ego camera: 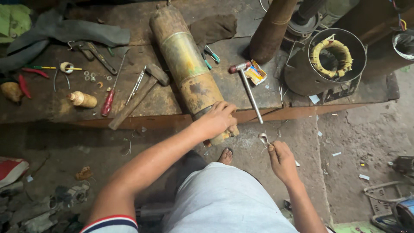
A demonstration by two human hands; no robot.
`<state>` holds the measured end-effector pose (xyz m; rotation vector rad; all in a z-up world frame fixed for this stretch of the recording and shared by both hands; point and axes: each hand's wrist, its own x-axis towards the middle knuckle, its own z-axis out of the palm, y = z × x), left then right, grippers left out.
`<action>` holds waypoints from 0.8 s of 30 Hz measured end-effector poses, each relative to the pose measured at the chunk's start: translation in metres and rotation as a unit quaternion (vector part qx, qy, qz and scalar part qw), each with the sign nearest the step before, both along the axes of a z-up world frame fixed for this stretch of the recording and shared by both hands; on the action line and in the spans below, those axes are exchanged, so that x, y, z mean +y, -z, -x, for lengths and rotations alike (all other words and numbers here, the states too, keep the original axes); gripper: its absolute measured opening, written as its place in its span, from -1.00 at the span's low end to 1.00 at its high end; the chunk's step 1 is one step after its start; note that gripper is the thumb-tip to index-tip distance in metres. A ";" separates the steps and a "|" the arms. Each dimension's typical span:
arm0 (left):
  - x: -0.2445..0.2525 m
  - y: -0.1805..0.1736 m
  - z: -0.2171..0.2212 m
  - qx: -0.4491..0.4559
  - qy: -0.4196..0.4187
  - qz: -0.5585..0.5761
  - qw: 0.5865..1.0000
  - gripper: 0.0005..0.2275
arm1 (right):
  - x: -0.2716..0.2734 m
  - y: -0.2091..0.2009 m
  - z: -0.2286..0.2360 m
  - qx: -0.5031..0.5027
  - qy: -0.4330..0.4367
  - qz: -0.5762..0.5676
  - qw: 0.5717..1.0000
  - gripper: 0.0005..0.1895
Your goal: The person assembles a cylindrical mechanical component by inserting a smaller metal part into the end of a larger cylinder. They use a hammer to tap the part into place and then tighten bolts on the end cap using a wrench. Another person assists by holding the cylinder steady.
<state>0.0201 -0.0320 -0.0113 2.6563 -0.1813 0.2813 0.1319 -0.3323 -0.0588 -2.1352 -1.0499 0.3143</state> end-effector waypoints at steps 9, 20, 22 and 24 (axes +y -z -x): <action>0.001 -0.001 0.003 0.023 -0.010 -0.019 0.999 -0.83 | 0.008 -0.013 -0.002 0.000 -0.016 -0.004 1.000 -0.81; 0.001 0.018 0.003 -0.021 0.014 -0.015 1.000 -0.83 | 0.032 -0.048 0.010 -0.041 -0.017 0.002 0.999 -0.80; 0.004 0.017 0.001 0.009 0.018 0.014 1.000 -0.79 | 0.038 -0.060 0.009 -0.075 -0.048 0.017 0.996 -0.81; 0.006 0.015 0.000 0.044 0.018 -0.001 0.999 -0.81 | 0.046 -0.071 0.007 -0.118 -0.092 0.028 0.988 -0.82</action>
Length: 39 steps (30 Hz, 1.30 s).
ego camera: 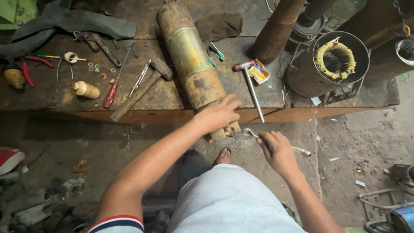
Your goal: The person assembles a cylindrical mechanical component by inserting a smaller metal part into the end of a larger cylinder. They use a hammer to tap the part into place and then tighten bolts on the end cap using a wrench. Another person assists by holding the cylinder steady.
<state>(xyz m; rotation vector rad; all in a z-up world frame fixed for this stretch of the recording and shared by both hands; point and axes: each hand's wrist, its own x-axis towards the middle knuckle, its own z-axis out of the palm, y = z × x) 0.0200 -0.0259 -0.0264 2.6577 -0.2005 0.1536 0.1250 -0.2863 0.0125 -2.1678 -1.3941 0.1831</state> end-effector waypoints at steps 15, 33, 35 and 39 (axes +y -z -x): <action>0.020 -0.017 0.029 -0.062 -0.025 0.030 0.997 -0.33 | 0.076 -0.026 0.001 -0.399 -0.207 0.088 0.889 -0.85; 0.009 0.003 0.027 -0.081 -0.132 0.160 0.975 -0.33 | 0.074 0.038 -0.028 -0.118 -0.111 0.075 0.984 -0.86; 0.010 0.000 0.030 -0.081 -0.129 0.157 0.976 -0.30 | 0.071 0.042 -0.033 -0.090 -0.148 0.113 0.978 -0.87; 0.014 -0.004 0.025 -0.073 -0.108 0.167 0.977 -0.27 | 0.061 0.021 -0.024 -0.137 -0.126 0.143 0.972 -0.80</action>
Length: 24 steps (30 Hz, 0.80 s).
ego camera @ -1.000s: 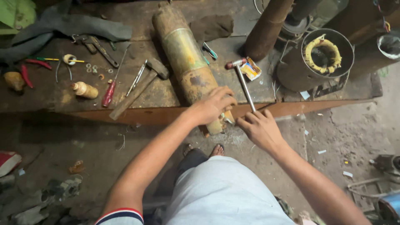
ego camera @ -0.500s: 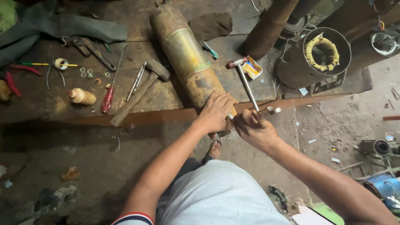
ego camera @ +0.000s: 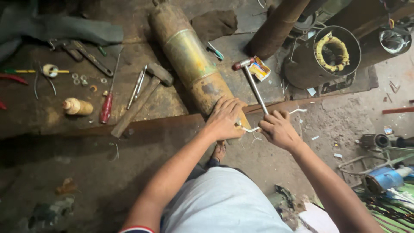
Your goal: The person assembles a cylindrical mechanical component by inserting a smaller metal part into the end of a larger cylinder. They use a hammer to tap the part into place and then tighten bolts on the end cap using a wrench. Another person assists by holding the cylinder steady.
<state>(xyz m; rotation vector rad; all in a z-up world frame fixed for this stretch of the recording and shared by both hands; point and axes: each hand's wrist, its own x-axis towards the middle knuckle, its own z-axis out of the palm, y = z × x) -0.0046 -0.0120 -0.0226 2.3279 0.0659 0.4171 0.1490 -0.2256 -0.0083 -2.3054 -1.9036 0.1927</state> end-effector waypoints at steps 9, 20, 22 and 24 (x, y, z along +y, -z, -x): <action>-0.003 0.000 0.000 0.002 0.002 0.009 1.000 -0.27 | 0.023 -0.055 0.065 -0.534 -0.118 0.077 0.834 -0.80; 0.001 0.014 0.001 -0.064 -0.046 0.005 0.997 -0.35 | 0.019 0.023 -0.003 -0.013 0.029 -0.083 0.996 -0.84; 0.002 0.012 0.001 -0.061 -0.044 0.010 0.997 -0.35 | 0.020 0.032 -0.011 0.038 0.019 -0.066 0.997 -0.86; -0.005 0.011 0.008 -0.044 -0.041 0.019 0.998 -0.34 | 0.011 0.029 -0.009 0.030 0.022 -0.025 0.999 -0.85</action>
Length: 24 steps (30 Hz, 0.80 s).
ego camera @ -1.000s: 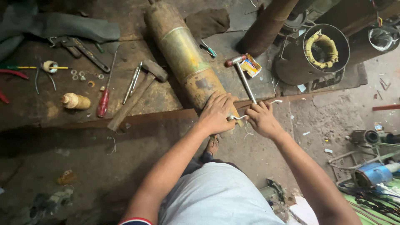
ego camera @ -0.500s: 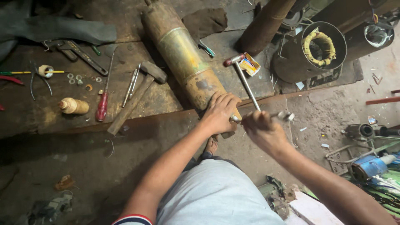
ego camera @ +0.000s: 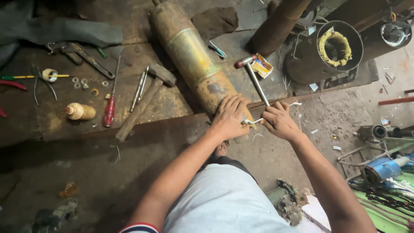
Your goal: The person assembles a cylindrical mechanical component by inserting a smaller metal part into the end of a larger cylinder. They use a hammer to tap the part into place and then tighten bolts on the end cap using a wrench. Another person assists by holding the cylinder steady.
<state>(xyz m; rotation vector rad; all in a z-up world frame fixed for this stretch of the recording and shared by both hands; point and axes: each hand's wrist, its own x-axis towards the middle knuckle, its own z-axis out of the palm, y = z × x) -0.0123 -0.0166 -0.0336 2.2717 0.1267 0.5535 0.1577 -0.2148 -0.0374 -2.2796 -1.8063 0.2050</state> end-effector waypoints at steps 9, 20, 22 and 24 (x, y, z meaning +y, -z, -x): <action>0.005 -0.002 -0.004 0.011 -0.001 -0.004 1.000 -0.31 | 0.007 -0.061 0.013 -0.222 -0.084 -0.010 0.971 -0.79; 0.004 0.002 -0.006 0.001 0.002 -0.012 1.000 -0.37 | 0.019 -0.050 0.036 -0.261 0.000 -0.032 0.965 -0.84; -0.003 0.003 -0.004 0.003 -0.008 -0.010 1.000 -0.40 | 0.012 -0.035 0.019 -0.093 0.011 -0.071 0.993 -0.82; 0.006 0.001 -0.013 -0.003 -0.007 -0.026 1.000 -0.39 | 0.021 -0.019 -0.002 -0.005 -0.011 -0.054 0.998 -0.82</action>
